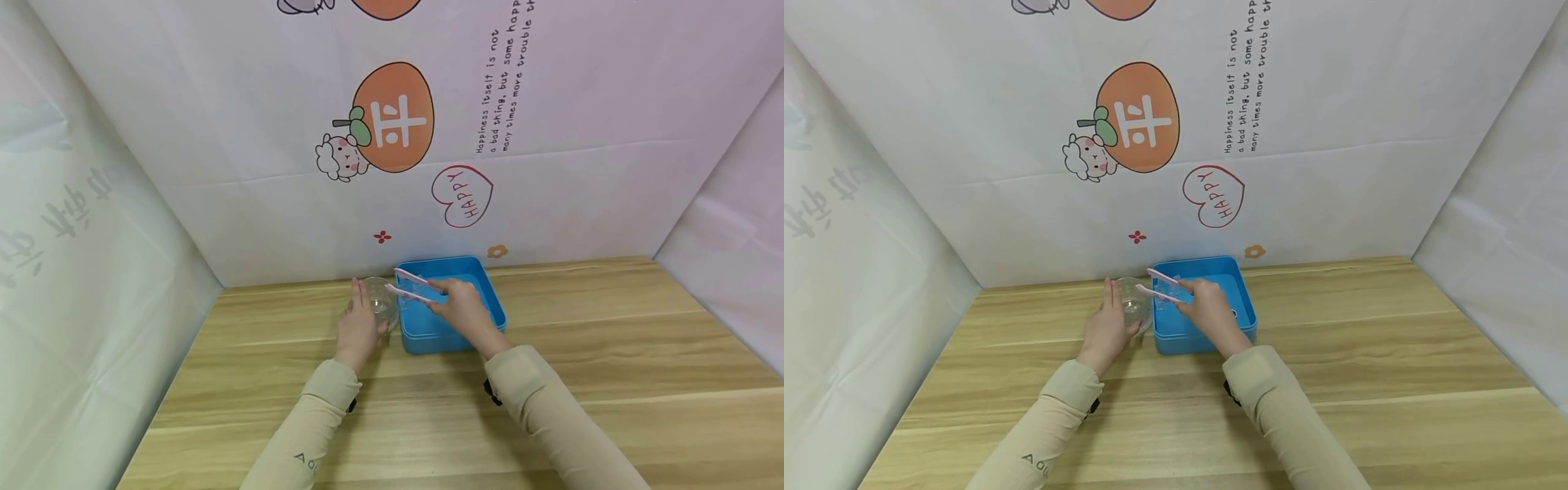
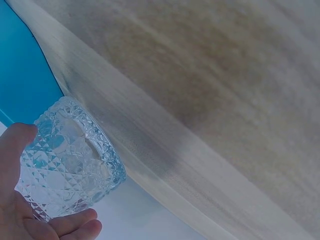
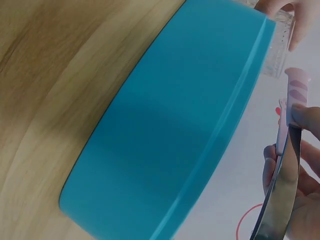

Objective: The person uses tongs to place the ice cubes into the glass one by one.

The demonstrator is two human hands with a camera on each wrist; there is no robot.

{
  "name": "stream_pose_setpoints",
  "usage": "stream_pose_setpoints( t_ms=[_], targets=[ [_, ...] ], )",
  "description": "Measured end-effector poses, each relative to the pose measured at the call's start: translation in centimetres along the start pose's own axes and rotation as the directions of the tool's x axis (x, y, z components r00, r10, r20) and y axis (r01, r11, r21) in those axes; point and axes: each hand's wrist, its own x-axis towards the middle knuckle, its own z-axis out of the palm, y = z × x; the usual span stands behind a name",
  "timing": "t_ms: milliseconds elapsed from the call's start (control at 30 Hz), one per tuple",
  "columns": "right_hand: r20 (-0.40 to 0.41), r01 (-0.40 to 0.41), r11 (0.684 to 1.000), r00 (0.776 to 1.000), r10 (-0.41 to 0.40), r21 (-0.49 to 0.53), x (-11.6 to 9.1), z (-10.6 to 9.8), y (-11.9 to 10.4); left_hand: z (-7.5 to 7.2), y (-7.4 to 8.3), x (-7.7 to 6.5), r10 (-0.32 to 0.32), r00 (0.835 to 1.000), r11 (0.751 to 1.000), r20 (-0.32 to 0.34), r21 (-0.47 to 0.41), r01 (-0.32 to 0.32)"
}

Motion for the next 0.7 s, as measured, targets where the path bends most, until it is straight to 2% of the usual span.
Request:
stream_pose_setpoints(
  t_ms=[400,700],
  targets=[
    [-0.030,-0.126,0.991,0.992,0.125,-0.035,0.2,0.3,1.2,0.1,-0.1,0.0,-0.005,1.000,1.000,0.015,0.006,0.005],
    [0.021,-0.167,0.983,0.985,0.168,-0.072,0.4,0.4,1.9,0.1,-0.2,0.0,-0.002,1.000,1.000,0.010,-0.011,0.002]
  ],
)
